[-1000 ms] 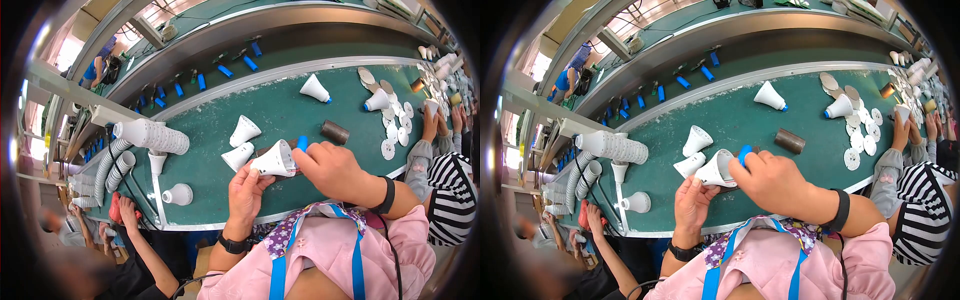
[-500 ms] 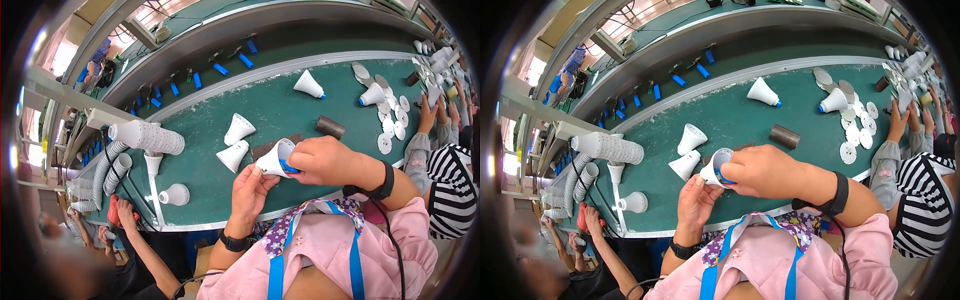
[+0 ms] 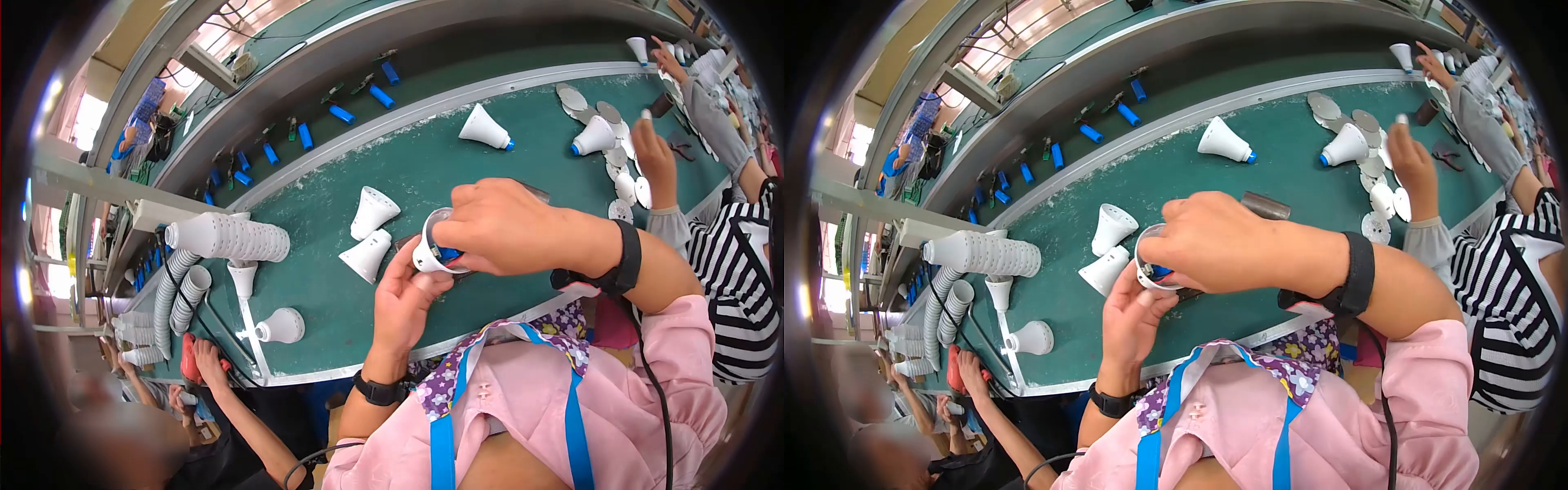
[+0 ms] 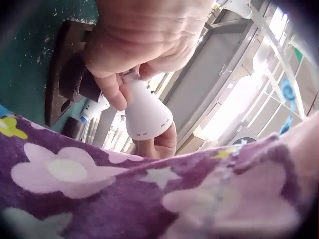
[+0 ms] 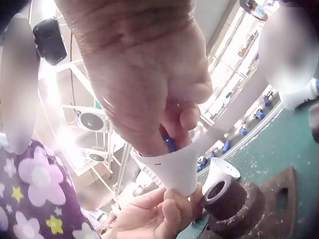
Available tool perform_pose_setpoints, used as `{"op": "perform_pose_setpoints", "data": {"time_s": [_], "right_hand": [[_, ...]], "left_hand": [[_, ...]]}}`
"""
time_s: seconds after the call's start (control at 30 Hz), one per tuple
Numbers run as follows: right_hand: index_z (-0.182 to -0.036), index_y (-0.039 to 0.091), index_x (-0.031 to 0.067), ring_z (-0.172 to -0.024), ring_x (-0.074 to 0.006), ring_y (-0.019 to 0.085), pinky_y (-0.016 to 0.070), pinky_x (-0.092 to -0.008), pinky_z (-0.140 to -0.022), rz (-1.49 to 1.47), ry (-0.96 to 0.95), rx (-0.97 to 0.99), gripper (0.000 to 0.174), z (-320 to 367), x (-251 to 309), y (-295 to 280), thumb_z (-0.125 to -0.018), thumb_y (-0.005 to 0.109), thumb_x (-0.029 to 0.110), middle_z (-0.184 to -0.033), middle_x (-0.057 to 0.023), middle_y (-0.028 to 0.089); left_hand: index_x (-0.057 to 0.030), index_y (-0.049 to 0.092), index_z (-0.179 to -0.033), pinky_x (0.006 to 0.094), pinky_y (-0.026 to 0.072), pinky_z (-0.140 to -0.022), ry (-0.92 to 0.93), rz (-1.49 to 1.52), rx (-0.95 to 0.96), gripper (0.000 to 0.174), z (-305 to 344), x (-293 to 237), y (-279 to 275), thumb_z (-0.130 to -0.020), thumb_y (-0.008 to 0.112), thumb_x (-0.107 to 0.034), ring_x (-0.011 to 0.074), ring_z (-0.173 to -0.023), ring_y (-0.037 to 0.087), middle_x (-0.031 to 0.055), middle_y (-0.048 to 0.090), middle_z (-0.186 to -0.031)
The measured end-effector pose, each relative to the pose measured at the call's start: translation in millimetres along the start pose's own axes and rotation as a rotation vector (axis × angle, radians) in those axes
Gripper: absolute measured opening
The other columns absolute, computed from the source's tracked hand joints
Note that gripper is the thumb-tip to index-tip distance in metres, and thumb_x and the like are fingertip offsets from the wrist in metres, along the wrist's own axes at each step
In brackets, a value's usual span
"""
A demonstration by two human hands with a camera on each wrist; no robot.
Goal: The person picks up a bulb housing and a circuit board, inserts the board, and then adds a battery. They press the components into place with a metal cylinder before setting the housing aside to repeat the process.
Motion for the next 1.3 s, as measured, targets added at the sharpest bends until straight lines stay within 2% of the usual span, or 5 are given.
{"op": "perform_pose_setpoints", "data": {"time_s": [0.17,0.23,0.53,1.17,1.3], "right_hand": [[-0.075,0.055,0.0092,-0.067,-0.022,0.054,0.043,-0.0337,-0.054,0.106,-0.094,0.059,0.017,-10,2,3,-0.065,0.065,0.017,-0.062,-0.0041,0.056],[-0.073,0.057,0.0074,-0.066,-0.0212,0.055,0.0427,-0.0338,-0.052,0.163,-0.136,0.092,0.015,-14,5,-2,-0.062,0.064,0.014,-0.059,-0.0031,0.055],[-0.068,0.058,0.0072,-0.062,-0.0236,0.059,0.0472,-0.0328,-0.047,0.235,-0.147,0.252,0.011,-30,3,14,-0.06,0.063,0.013,-0.057,-0.0071,0.057],[-0.069,0.054,0.0061,-0.06,-0.024,0.059,0.0466,-0.0334,-0.046,0.191,-0.044,0.258,0.017,-32,6,11,-0.06,0.063,0.018,-0.056,-0.0086,0.058],[-0.067,0.054,0.0058,-0.062,-0.0235,0.059,0.0469,-0.0331,-0.046,0.163,-0.019,0.296,0.015,-32,7,13,-0.06,0.062,0.017,-0.058,-0.0086,0.059]], "left_hand": [[-0.0011,0.051,-0.114,0.0191,0.0455,-0.054,0.165,-0.565,0.02,0.046,-17,7,-12,-0.07,0.064,0.004,0.0064,-0.058,0.055,0.0073,0.049,-0.101],[-0.0017,0.058,-0.103,0.0178,0.0436,-0.053,0.522,-1.013,-0.02,0.036,-19,-6,-1,-0.069,0.067,0.0,0.0046,-0.055,0.05,0.0068,0.046,-0.103],[-0.0054,0.049,-0.104,0.0254,0.0423,-0.079,0.499,-0.911,-0.086,0.044,-23,7,-10,-0.067,0.074,-0.009,0.012,-0.092,0.053,0.0028,0.055,-0.101],[-0.0052,0.06,-0.1,0.0242,0.0463,-0.066,0.556,-0.898,-0.046,0.039,-24,4,-10,-0.064,0.074,-0.008,0.015,-0.088,0.053,0.005,0.052,-0.098],[-0.0037,0.044,-0.122,0.0238,0.0491,-0.065,0.132,-0.415,0.244,0.054,-19,-3,-19,-0.072,0.064,-0.005,0.0166,-0.091,0.056,0.0076,0.053,-0.105]]}}
Point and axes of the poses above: each hand's wrist, its own z-axis away from the middle knuckle, its own y-axis out of the palm, x = y × z, the point moved 4 cm from there along -z, towards the middle knuckle
